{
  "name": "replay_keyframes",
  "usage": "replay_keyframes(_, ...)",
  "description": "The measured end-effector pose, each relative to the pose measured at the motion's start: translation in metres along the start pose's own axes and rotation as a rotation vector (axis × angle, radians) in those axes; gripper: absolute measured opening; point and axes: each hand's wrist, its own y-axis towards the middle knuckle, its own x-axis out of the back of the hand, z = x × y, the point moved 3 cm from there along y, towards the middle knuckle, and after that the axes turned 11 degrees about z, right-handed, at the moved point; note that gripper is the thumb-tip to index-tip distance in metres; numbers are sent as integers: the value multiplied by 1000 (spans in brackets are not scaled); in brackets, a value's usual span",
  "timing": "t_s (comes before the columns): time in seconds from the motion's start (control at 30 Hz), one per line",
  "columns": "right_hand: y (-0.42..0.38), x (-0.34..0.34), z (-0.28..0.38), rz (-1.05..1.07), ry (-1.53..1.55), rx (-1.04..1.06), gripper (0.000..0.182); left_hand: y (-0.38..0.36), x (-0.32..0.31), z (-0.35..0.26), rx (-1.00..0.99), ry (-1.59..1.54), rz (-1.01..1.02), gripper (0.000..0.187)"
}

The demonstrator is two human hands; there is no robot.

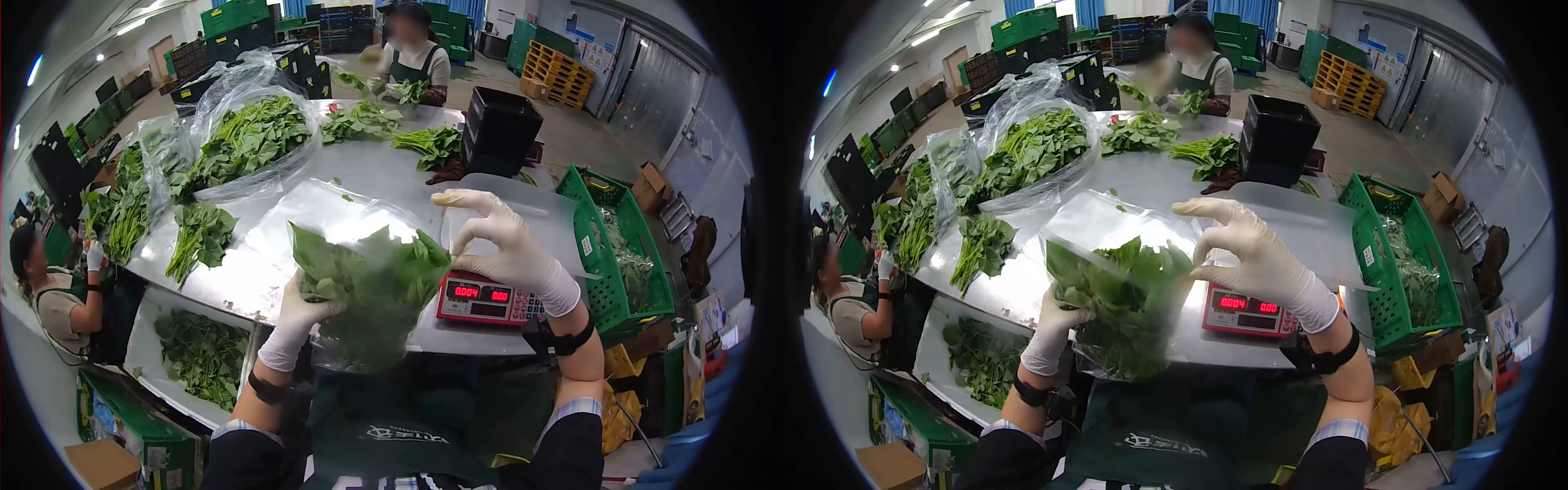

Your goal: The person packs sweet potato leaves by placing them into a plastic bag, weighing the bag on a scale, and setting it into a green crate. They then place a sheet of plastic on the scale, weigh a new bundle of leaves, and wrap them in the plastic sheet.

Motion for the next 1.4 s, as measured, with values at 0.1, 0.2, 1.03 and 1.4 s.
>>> replay_keyframes(0.1,11,10,20,-69,147,180,17,-1,-2,-10,-17,0,146,98)
replay_keyframes(0.2,18,-18,26,26,164,156,16,-7,-13,-36,-362,-225,192,131)
replay_keyframes(1.03,-7,-161,-27,232,1027,-259,133,-18,-39,-99,-91,-290,442,17)
replay_keyframes(1.4,52,-126,11,-271,580,-308,32,-28,11,-184,-848,888,-264,18)
